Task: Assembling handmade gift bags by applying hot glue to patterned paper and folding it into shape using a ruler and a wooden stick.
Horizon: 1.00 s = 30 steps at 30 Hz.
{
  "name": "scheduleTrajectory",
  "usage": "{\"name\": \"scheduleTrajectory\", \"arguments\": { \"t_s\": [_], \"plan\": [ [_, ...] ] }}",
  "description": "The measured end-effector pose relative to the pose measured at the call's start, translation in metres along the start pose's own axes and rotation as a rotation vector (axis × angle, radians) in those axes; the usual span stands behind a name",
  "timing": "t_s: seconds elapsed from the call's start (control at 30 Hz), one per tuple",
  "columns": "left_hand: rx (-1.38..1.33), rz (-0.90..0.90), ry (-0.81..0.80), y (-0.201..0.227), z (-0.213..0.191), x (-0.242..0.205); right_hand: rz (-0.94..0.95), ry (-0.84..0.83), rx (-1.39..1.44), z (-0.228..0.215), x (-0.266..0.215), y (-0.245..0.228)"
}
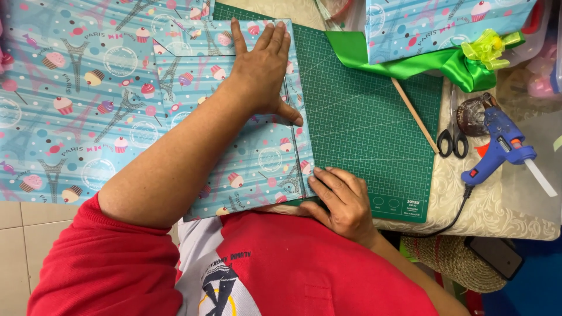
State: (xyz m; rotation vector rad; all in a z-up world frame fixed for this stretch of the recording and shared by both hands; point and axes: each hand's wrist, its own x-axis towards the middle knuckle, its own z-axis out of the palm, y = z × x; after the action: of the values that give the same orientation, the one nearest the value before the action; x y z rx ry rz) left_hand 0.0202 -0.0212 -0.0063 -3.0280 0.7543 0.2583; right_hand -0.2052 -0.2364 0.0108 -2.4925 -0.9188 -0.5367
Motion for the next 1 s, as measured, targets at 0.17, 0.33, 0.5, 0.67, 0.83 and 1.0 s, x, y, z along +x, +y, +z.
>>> {"name": "scheduleTrajectory", "arguments": {
  "t_s": [0.17, 0.33, 0.5, 0.67, 0.83, 1.0],
  "plan": [
    [-0.001, 0.008, 0.016, -0.001, 0.005, 0.001, 0.014, 0.038, -0.015, 0.001, 0.005, -0.006],
    [0.005, 0.016, 0.037, -0.002, 0.007, 0.002, 0.003, 0.034, -0.003, 0.003, 0.002, -0.007],
    [0.024, 0.007, 0.011, 0.000, 0.002, 0.001, -0.014, 0.038, 0.008, 0.001, 0.005, -0.008],
    [0.058, -0.013, 0.041, 0.005, -0.002, 0.001, -0.058, 0.068, 0.051, 0.002, 0.008, -0.008],
    [0.184, -0.012, 0.085, 0.019, -0.008, -0.002, -0.078, 0.072, 0.058, 0.001, 0.008, -0.008],
    [0.127, 0.012, 0.057, 0.022, -0.013, -0.015, -0.062, 0.023, 0.112, -0.003, -0.001, -0.007]
  ]
}}
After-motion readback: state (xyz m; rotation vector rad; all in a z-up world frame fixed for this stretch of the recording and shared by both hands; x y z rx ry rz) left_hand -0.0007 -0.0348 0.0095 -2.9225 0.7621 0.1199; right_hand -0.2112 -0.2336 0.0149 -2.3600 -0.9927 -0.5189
